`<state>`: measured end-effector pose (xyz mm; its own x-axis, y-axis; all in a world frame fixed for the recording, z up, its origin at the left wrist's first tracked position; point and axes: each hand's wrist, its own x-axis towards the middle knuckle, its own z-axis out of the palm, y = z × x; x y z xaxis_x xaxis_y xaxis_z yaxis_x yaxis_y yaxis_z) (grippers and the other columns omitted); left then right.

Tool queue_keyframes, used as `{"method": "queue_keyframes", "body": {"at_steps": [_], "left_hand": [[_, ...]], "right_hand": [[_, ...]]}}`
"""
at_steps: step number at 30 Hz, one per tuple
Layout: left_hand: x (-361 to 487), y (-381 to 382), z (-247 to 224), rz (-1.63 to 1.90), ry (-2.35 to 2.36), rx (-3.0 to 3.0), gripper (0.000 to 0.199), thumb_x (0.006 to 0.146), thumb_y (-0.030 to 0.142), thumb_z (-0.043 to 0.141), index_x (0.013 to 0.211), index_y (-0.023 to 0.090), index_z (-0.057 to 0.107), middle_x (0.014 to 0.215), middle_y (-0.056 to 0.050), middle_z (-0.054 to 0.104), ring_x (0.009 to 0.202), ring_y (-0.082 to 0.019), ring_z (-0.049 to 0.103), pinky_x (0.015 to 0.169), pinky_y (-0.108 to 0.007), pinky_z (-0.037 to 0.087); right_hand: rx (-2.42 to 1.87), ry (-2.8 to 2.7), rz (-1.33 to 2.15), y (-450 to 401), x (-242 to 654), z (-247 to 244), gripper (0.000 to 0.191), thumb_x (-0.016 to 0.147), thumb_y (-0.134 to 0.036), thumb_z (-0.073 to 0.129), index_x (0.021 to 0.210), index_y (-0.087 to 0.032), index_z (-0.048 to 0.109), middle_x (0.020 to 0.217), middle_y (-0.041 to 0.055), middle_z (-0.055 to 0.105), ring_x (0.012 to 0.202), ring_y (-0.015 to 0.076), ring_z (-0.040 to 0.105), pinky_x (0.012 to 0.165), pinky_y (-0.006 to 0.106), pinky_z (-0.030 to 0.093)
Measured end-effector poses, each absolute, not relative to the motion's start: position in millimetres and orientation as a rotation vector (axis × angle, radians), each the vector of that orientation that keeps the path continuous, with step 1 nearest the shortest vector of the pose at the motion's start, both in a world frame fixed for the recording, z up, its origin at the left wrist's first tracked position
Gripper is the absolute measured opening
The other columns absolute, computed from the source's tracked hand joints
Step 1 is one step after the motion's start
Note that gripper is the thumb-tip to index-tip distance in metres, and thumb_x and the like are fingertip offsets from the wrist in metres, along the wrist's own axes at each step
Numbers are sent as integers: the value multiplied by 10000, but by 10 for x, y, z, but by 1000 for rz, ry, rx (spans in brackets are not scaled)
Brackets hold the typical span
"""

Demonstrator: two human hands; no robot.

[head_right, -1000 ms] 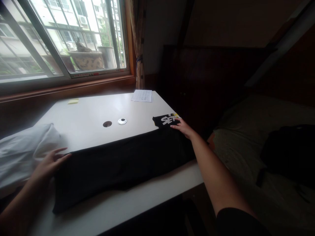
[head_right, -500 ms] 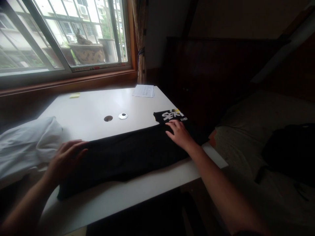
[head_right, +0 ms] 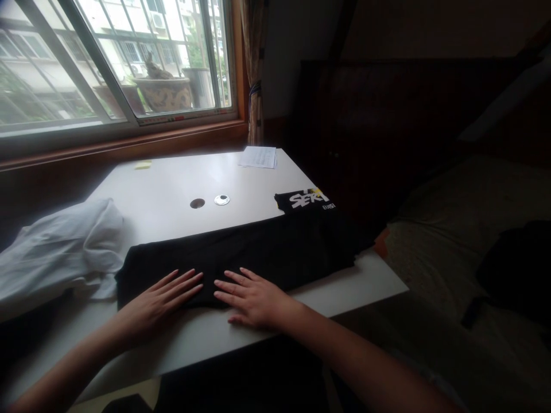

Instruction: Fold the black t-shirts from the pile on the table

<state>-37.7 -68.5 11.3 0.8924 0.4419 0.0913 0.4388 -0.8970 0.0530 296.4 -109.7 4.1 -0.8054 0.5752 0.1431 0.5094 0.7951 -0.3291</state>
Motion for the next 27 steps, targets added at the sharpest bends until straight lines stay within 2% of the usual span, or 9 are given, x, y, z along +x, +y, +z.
{"method": "queue_keyframes", "body": {"at_steps": [4, 7, 13, 16, 20, 23, 25, 27], "left_hand": [[-715, -719, 78, 131, 796, 3060, 599, 1021, 247, 479, 1573, 394, 299, 1649, -3, 301, 1506, -265, 317, 1243, -500, 261], [-958, -722, 24, 79, 851, 3090, 588, 1024, 260, 483, 1561, 424, 307, 1657, 7, 277, 1511, -284, 301, 1221, -524, 299], [-1295, -717, -16, 66, 873, 3052, 590, 1017, 230, 477, 1544, 449, 327, 1601, 18, 385, 1479, -296, 358, 1163, -537, 394], [-1364, -736, 23, 138, 901, 2976, 538, 1010, 246, 484, 1498, 460, 414, 1552, 25, 461, 1449, -291, 412, 1131, -519, 442], [-1360, -769, 129, 171, 946, 2890, 378, 968, 399, 592, 1340, 462, 616, 1429, 38, 604, 1363, -281, 534, 1052, -437, 538], [-1272, -764, 253, 252, 1057, 2799, 275, 962, 487, 585, 1172, 417, 747, 1260, 28, 724, 1209, -262, 664, 964, -370, 597], [-1148, -734, 349, 293, 1132, 2748, 309, 969, 525, 554, 1064, 358, 797, 1124, -3, 774, 1026, -241, 738, 864, -325, 624], [-957, -676, 435, 302, 1159, 2741, 346, 984, 519, 529, 985, 311, 806, 1011, -22, 780, 877, -210, 747, 772, -293, 623]], "right_hand": [[-837, -2798, 458, -1170, 3072, 89, 608, 1039, -501, 447, 1593, -296, 302, 1626, 38, 354, 1546, 250, 194, 1263, 526, 79], [-835, -2817, 494, -1247, 3123, 138, 604, 1050, -473, 434, 1601, -281, 278, 1626, 53, 351, 1543, 241, 206, 1263, 516, 63], [-902, -2770, 477, -1468, 3200, 183, 635, 1043, -482, 445, 1605, -235, 280, 1649, 84, 299, 1529, 228, 256, 1257, 453, 173], [-934, -2718, 414, -1495, 3318, 203, 584, 1043, -447, 464, 1565, -200, 380, 1606, 104, 397, 1475, 231, 367, 1207, 416, 310], [-1207, -2523, 232, -1417, 3664, 200, 409, 1028, -351, 510, 1415, -237, 577, 1322, 103, 656, 1191, 237, 606, 1039, 414, 489], [-1419, -2359, 138, -1386, 3998, 147, 285, 1021, -307, 512, 1241, -229, 676, 1091, 91, 692, 1010, 231, 642, 910, 400, 550], [-1472, -2294, 97, -1385, 4183, 117, 235, 1021, -285, 499, 1103, -228, 712, 979, 78, 687, 930, 225, 642, 853, 393, 561], [-1503, -2233, 31, -1359, 4299, 126, 248, 1023, -271, 480, 992, -223, 721, 895, 69, 680, 868, 223, 637, 839, 405, 560]]}}
